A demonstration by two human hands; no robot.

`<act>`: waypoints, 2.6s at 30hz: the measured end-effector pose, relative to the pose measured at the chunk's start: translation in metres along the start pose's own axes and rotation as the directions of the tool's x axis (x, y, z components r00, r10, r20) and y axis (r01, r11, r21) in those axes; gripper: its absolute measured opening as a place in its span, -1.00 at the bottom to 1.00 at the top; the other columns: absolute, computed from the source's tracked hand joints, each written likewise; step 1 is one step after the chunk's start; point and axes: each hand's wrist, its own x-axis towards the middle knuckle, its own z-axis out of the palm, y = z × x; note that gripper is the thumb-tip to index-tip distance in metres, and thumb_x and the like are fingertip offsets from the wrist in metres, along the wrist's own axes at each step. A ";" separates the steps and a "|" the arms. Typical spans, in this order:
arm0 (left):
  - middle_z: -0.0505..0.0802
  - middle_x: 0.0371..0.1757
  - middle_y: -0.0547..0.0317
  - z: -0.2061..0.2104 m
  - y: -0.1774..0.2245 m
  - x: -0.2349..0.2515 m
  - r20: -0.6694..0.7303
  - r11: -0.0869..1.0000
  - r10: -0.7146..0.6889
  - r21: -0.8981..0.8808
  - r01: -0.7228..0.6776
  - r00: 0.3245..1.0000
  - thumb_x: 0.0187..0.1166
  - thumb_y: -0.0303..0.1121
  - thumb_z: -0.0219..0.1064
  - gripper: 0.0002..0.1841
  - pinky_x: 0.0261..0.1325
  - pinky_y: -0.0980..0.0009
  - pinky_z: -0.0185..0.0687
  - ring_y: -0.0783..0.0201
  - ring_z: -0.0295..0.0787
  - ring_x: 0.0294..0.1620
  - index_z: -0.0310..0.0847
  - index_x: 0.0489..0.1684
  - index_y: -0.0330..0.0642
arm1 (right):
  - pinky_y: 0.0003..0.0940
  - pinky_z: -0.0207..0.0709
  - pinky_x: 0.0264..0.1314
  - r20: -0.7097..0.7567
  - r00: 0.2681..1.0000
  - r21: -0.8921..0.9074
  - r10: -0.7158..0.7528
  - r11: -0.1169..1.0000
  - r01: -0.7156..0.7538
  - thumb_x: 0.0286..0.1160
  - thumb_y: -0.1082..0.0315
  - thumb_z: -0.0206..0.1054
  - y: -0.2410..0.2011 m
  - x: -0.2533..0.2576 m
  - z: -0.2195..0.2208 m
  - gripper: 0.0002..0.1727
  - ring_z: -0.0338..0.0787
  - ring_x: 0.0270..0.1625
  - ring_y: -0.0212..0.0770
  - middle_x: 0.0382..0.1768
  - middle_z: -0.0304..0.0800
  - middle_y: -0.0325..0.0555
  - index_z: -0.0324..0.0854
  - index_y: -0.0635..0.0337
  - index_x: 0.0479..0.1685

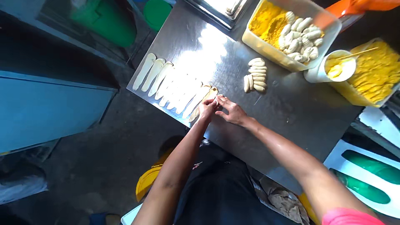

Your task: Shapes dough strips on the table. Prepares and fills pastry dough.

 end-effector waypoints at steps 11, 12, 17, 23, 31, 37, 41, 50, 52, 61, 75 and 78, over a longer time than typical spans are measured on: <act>0.91 -0.02 -0.01 -0.044 -0.022 -0.011 0.022 0.934 0.131 0.332 -0.131 0.991 0.54 -0.41 0.44 -0.70 0.09 0.08 0.87 0.15 0.92 -0.08 0.72 0.21 -0.22 | 0.13 -0.10 0.94 0.163 0.983 -0.365 -0.080 0.921 0.135 0.74 -0.26 0.00 0.032 -0.003 0.025 -0.23 0.11 0.90 -0.21 0.85 0.21 -0.23 0.30 -0.04 0.82; 0.92 -0.04 0.04 -0.048 -0.022 -0.014 0.015 0.926 0.137 0.354 -0.133 0.990 0.55 -0.37 0.44 -0.72 0.09 0.08 0.87 0.17 0.93 -0.09 0.74 0.17 -0.19 | 0.15 -0.13 0.94 0.127 0.991 -0.405 -0.045 0.909 0.093 0.74 -0.27 -0.03 0.033 -0.003 0.024 -0.22 0.09 0.91 -0.22 0.86 0.19 -0.23 0.29 -0.03 0.82; 0.96 -0.21 0.13 -0.069 -0.024 -0.020 0.007 0.899 0.164 0.410 -0.152 0.986 0.49 -0.25 0.54 -0.77 0.07 0.12 0.91 0.24 0.95 -0.20 0.82 -0.05 -0.17 | 0.12 -0.11 0.96 0.118 0.993 -0.309 0.007 0.950 0.030 0.61 -0.36 0.11 -0.009 -0.017 0.064 -0.09 0.02 0.93 -0.16 0.87 0.15 -0.16 0.26 0.05 0.83; 0.91 0.08 0.02 -0.082 -0.031 -0.034 0.118 0.823 0.216 0.512 -0.245 0.969 0.58 -0.46 0.36 -0.71 0.27 0.12 0.81 0.19 0.90 0.06 0.72 0.24 -0.23 | 0.16 -0.14 0.94 -0.010 0.998 -0.433 0.069 0.899 -0.067 0.58 -0.42 0.06 -0.006 -0.012 0.065 -0.02 -0.04 0.94 -0.08 0.89 0.10 -0.07 0.23 0.12 0.83; 0.70 0.37 -0.19 -0.144 -0.073 -0.073 0.255 0.270 0.443 0.877 -0.399 0.860 0.67 -0.38 0.12 -0.62 0.10 0.01 0.82 -0.05 0.85 0.08 0.65 0.40 -0.13 | 0.18 -0.07 0.93 -0.026 0.987 -0.321 0.158 0.934 -0.158 0.49 -0.43 0.08 -0.104 -0.057 0.164 0.04 0.09 0.91 0.00 0.85 0.18 0.01 0.22 0.18 0.83; 0.40 0.79 -0.16 -0.166 -0.120 -0.064 0.728 -0.230 0.481 0.643 -0.731 0.488 0.80 -0.25 0.03 -0.42 0.86 -0.02 0.11 -0.03 0.19 0.86 0.25 0.78 -0.29 | 0.04 0.07 0.91 -0.043 0.988 -0.331 0.147 0.931 -0.153 0.78 -0.09 0.03 -0.070 -0.025 0.087 -0.34 0.30 0.83 -0.13 0.74 0.43 -0.08 0.47 0.14 0.68; 0.11 0.93 -0.06 -0.182 -0.136 -0.063 0.786 -0.373 0.375 0.614 -0.696 0.492 0.78 0.12 -0.02 -0.22 0.90 -0.13 -0.09 0.04 -0.07 0.94 0.05 0.89 -0.22 | 0.24 -0.16 0.91 -0.040 0.946 -0.412 0.323 0.857 -0.310 0.72 -0.32 -0.08 -0.029 0.000 0.053 -0.11 0.03 0.93 -0.01 0.88 0.10 0.00 0.25 0.19 0.81; 0.80 0.36 0.03 -0.060 -0.018 -0.060 0.632 -0.037 0.502 0.698 -0.715 0.591 0.75 0.02 0.20 -0.55 0.53 -0.06 0.54 0.04 0.70 0.43 0.71 0.41 -0.01 | 0.01 0.30 0.80 -0.613 0.694 -0.254 0.379 0.736 -0.627 0.81 0.14 0.10 0.045 -0.096 -0.179 -0.46 0.48 0.72 0.02 0.66 0.51 0.10 0.49 0.24 0.64; 0.90 0.08 0.03 0.010 0.012 -0.033 0.514 0.126 0.527 0.740 -0.660 0.677 0.78 -0.06 0.17 -0.61 0.37 0.02 0.69 0.09 0.82 0.20 0.82 0.15 -0.13 | 0.12 0.23 0.81 -0.604 0.571 -0.149 0.555 0.626 -0.766 0.81 0.16 0.14 0.096 -0.120 -0.244 -0.35 0.37 0.76 0.21 0.72 0.34 0.30 0.23 0.32 0.78; 0.92 -0.03 0.04 0.186 0.036 0.042 0.137 0.517 0.321 0.804 -0.295 0.937 0.59 -0.05 0.37 -0.64 0.28 -0.22 0.63 -0.08 0.78 0.23 0.77 0.15 -0.07 | 0.58 0.45 0.30 -0.235 0.664 -0.169 0.710 0.643 -0.747 0.82 0.16 0.14 0.208 -0.137 -0.311 -0.63 0.76 0.23 0.47 0.06 0.84 0.37 0.79 0.15 0.23; 0.85 0.16 -0.13 0.020 0.017 -0.078 0.133 0.978 0.204 -0.073 -0.196 0.970 0.71 -0.46 0.29 -0.64 0.20 0.10 0.85 0.06 0.90 0.05 0.57 0.43 -0.32 | 0.15 0.23 0.79 -0.568 0.719 -0.202 0.400 0.779 -0.593 0.84 0.06 0.08 0.036 -0.126 -0.177 -0.46 0.55 0.61 0.15 0.50 0.60 0.22 0.54 0.31 0.51; 0.87 0.07 -0.07 0.029 0.022 -0.093 0.175 0.975 0.158 -0.183 -0.125 0.972 0.71 -0.41 0.33 -0.70 0.10 0.20 0.83 0.13 0.88 -0.05 0.65 0.32 -0.30 | 0.15 0.16 0.84 -0.453 0.840 -0.186 0.297 0.891 -0.415 0.77 0.11 0.21 -0.003 -0.116 -0.101 -0.53 0.59 0.61 0.00 0.46 0.69 0.08 0.66 0.27 0.40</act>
